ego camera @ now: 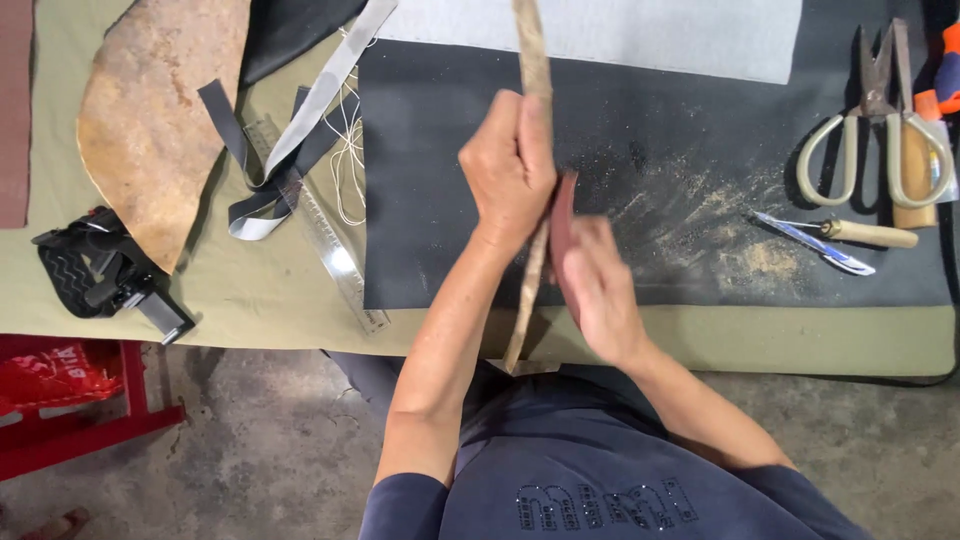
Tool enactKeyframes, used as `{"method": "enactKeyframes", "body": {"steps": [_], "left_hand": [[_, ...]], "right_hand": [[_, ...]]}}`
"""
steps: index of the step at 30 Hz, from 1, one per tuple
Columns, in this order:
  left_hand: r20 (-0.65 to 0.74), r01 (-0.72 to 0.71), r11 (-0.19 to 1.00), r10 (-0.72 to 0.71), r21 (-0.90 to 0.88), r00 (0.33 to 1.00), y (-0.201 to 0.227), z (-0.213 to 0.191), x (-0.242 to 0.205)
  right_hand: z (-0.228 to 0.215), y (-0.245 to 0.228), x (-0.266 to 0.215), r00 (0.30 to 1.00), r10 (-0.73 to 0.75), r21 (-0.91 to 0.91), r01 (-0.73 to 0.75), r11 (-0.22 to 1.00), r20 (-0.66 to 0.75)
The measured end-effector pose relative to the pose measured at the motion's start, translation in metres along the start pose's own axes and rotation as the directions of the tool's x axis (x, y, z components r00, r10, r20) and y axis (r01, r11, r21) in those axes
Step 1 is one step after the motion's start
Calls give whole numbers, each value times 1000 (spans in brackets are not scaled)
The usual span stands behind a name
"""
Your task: Cutting a thin leather strip and sanding its edges to create a smooth finish.
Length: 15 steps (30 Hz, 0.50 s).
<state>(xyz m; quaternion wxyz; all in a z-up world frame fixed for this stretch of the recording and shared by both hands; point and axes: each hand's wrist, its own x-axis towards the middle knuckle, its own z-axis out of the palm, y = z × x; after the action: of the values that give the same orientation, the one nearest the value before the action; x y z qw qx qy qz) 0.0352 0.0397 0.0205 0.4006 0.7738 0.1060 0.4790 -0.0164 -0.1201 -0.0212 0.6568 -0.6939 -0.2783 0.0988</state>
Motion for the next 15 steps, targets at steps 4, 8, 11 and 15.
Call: {"method": "enactKeyframes", "body": {"steps": [4, 8, 11, 15], "left_hand": [[48, 56, 994, -51, -96, 998, -7, -2, -10], [202, 130, 969, -87, -211, 976, 9, 9, -38], [140, 72, 995, -62, -71, 988, 6, 7, -33], [-15, 52, 996, -51, 73, 999, -20, -2, -18]], "right_hand": [[-11, 2, 5, 996, 94, 143, -92, 985, -7], [-9, -34, 57, 989, -25, 225, 57, 973, -143], [-3, -34, 47, 991, -48, 188, 70, 980, -122], [6, 10, -21, 994, 98, 84, -101, 991, 44]]}}
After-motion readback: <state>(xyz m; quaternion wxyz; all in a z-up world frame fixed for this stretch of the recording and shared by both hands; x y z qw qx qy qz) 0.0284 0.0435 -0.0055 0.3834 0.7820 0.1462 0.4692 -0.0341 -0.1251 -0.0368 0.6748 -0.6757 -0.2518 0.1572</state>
